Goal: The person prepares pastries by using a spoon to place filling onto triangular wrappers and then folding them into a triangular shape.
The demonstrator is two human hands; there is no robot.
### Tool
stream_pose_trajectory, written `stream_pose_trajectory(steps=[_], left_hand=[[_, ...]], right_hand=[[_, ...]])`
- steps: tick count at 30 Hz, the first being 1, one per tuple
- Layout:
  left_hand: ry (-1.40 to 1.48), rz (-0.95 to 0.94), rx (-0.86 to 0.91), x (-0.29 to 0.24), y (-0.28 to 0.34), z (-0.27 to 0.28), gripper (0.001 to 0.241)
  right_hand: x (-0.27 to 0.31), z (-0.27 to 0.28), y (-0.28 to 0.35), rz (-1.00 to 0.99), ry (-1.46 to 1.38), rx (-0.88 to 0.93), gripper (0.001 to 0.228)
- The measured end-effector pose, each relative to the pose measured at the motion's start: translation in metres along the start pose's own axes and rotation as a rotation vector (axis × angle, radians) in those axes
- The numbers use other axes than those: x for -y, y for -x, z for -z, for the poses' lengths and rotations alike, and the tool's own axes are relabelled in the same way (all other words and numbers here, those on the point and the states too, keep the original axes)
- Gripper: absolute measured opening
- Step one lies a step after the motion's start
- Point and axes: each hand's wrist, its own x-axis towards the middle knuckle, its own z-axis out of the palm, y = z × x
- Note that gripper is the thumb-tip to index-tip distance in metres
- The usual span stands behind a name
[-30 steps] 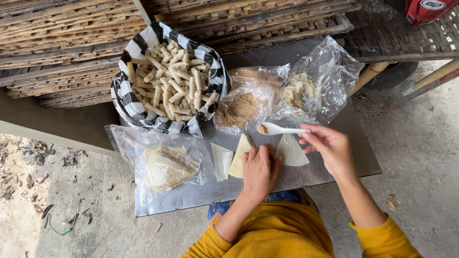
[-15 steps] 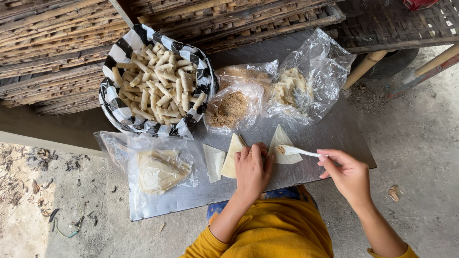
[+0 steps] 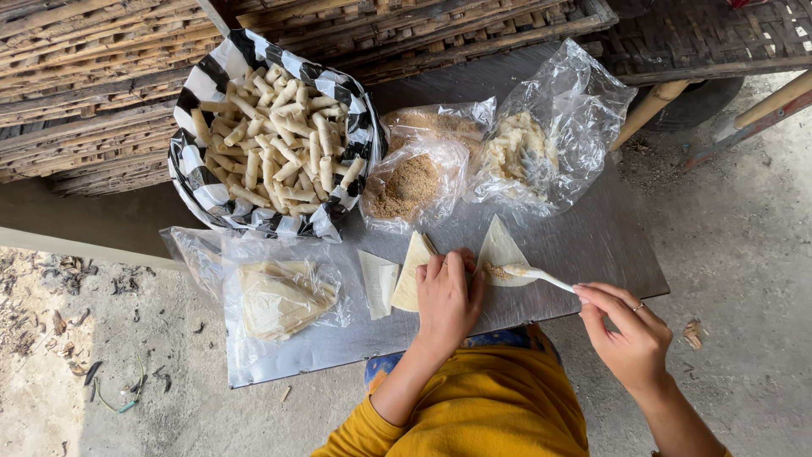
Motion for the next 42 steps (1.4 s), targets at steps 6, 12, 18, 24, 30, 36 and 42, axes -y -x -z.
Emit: stream_pose_trajectory(steps=[6,12,18,24,30,36,42], left_hand=[[0.032,0.007,0.013,0.000,0.001,0.002,0.027],[0.076,0.015,0.026,0.000,0.003,0.005,0.029],[0.100,0.011,0.097,-0.002,0.000,0.012,0.032],[0.085,-0.009,0.148,0.000,-0.002,0.017,0.032],[0.067,-0.030,0.202,0.003,-0.003,0.018,0.022],[0.041,-0.089,0.154,0.004,-0.005,0.012,0.010],[0.011,-0.075,0.175,0.009,-0.009,-0.002,0.006]], right_hand=[[0.005,-0.039,-0.047,-0.083,-0.340,-0.061,0.018],[0.040,-0.109,-0.120,-0.189,-0.287,0.135,0.024],[0.037,-0.079,-0.097,0.060,-0.062,0.131,0.038],[0.014,-0.044,-0.038,-0.292,0.182,0.342,0.031],[0.019,-0.061,-0.026,-0.304,-0.013,0.213,0.017],[0.029,-0.068,-0.027,-0.137,-0.105,0.092,0.015],[0.030,-0.068,-0.034,-0.133,-0.158,0.180,0.017]])
